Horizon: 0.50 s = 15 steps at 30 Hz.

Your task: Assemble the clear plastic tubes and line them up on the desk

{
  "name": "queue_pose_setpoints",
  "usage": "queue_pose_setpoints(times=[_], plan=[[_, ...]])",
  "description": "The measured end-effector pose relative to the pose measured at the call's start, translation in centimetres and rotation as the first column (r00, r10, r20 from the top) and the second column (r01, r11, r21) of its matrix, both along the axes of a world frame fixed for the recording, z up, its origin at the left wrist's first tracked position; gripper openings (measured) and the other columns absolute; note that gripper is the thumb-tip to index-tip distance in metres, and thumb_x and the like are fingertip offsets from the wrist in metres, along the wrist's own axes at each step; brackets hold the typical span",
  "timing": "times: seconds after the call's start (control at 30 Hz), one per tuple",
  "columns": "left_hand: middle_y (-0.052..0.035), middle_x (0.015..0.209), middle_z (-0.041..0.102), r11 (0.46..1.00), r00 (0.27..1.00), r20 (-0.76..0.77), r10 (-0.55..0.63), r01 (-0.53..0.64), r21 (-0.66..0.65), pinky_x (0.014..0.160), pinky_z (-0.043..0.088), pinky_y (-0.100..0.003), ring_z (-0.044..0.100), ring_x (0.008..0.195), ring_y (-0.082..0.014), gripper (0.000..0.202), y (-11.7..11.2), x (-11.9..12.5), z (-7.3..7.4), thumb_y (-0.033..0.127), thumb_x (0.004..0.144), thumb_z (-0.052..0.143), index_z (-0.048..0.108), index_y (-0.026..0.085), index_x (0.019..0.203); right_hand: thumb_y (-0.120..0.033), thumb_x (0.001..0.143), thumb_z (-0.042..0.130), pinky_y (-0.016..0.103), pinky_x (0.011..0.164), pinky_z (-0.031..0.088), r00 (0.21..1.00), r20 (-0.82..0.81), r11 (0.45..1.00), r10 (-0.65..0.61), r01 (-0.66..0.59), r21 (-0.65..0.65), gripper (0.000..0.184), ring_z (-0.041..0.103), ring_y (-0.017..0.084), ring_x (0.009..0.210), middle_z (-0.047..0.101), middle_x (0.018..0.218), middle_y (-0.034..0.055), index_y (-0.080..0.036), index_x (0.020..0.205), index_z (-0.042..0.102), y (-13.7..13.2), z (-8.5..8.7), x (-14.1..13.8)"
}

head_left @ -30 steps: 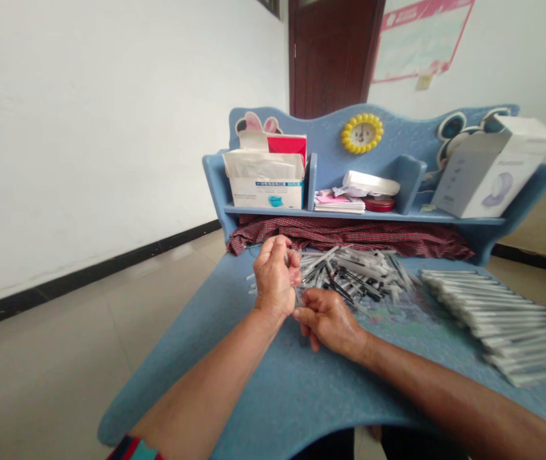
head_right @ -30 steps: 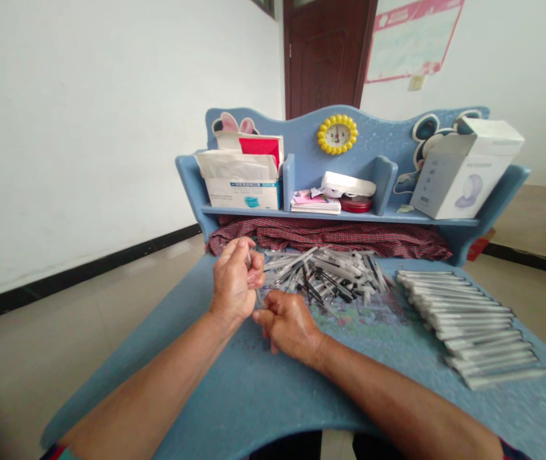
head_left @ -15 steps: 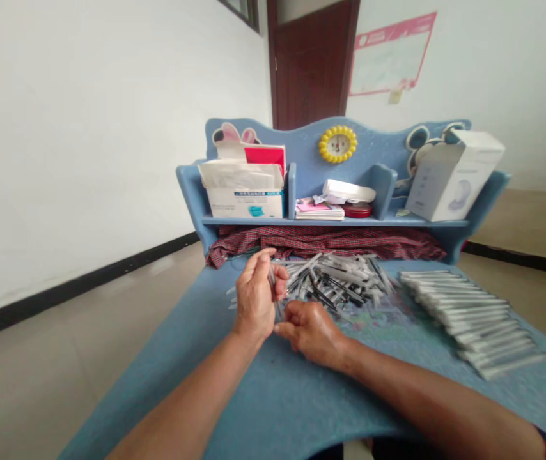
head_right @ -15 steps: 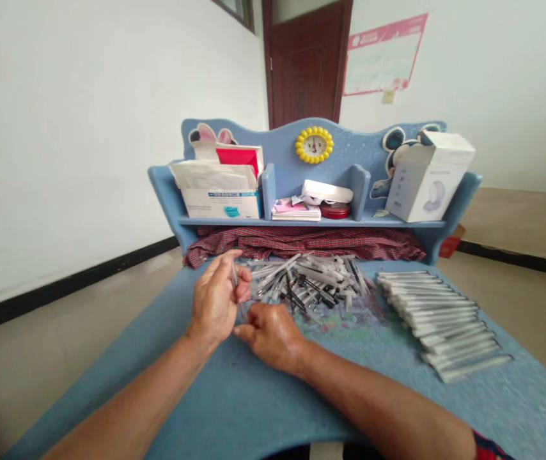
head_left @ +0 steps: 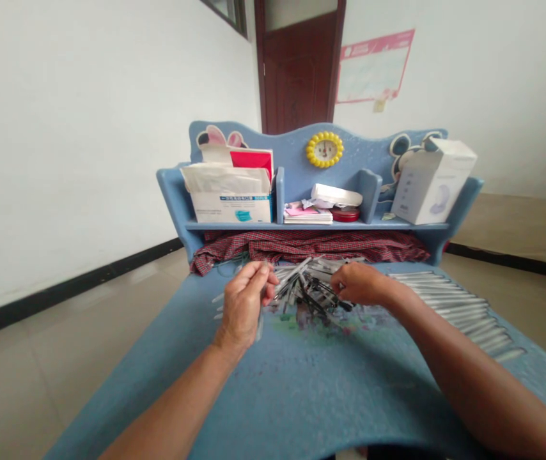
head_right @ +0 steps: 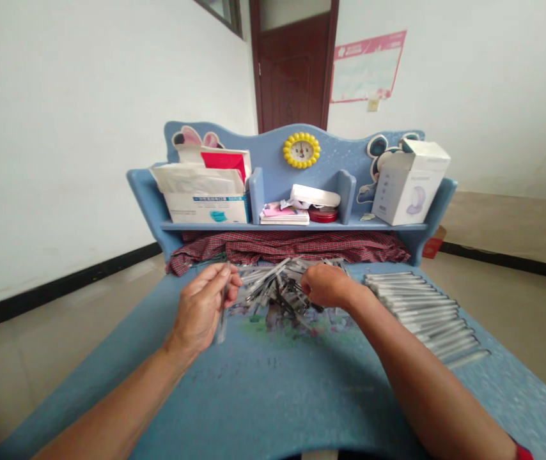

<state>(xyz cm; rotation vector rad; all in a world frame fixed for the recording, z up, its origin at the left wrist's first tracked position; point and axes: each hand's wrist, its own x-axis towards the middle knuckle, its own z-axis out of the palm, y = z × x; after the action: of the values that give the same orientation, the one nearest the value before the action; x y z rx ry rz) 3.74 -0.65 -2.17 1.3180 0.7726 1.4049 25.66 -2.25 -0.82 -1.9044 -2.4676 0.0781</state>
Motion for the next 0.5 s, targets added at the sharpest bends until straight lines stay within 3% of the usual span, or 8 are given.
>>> queue_pose_setpoints(times=[0.27, 0.43, 0.5], plan=[[-0.0018, 0.066, 0.059, 0.997, 0.989, -0.131, -0.070, 0.073, 0.012, 0.038, 0.035, -0.016, 0.049, 0.048, -0.0085, 0.021, 0.2, 0.0, -0.9, 0.033, 0.074, 0.058, 0.063, 0.014, 0.081, -0.008, 0.060, 0.052, 0.029, 0.061, 0.042, 0.999, 0.048, 0.998, -0.007, 0.010, -0.056, 0.024, 0.062, 0.025, 0.074, 0.068, 0.077, 0.0114, -0.018, 0.073, 0.070, 0.4, -2.7, -0.9], [-0.0027, 0.065, 0.061, 0.992, 0.973, -0.200, -0.118, 0.123, 0.013, 0.038, 0.035, -0.017, 0.050, 0.046, -0.0091, 0.018, 0.1, 0.0, -1.2, 0.030, 0.073, 0.058, 0.064, 0.014, 0.079, -0.009, 0.061, 0.053, 0.027, 0.061, 0.043, 0.999, -0.040, 0.998, 0.013, -0.016, -0.062, 0.018, 0.063, 0.022, 0.071, 0.068, 0.072, 0.0097, -0.016, 0.069, 0.068, 0.5, -2.3, -0.5], [-0.0020, 0.063, 0.060, 0.990, 0.960, -0.246, -0.130, 0.141, 0.025, 0.039, 0.035, -0.017, 0.050, 0.047, -0.0097, 0.018, 0.0, 0.0, -1.3, 0.030, 0.074, 0.057, 0.065, 0.014, 0.080, -0.012, 0.067, 0.051, 0.022, 0.054, 0.043, 0.984, -0.175, 0.996, 0.029, -0.044, -0.081, 0.018, 0.062, 0.016, 0.061, 0.067, 0.068, 0.0049, -0.017, 0.075, 0.067, 0.3, -1.7, -0.2]])
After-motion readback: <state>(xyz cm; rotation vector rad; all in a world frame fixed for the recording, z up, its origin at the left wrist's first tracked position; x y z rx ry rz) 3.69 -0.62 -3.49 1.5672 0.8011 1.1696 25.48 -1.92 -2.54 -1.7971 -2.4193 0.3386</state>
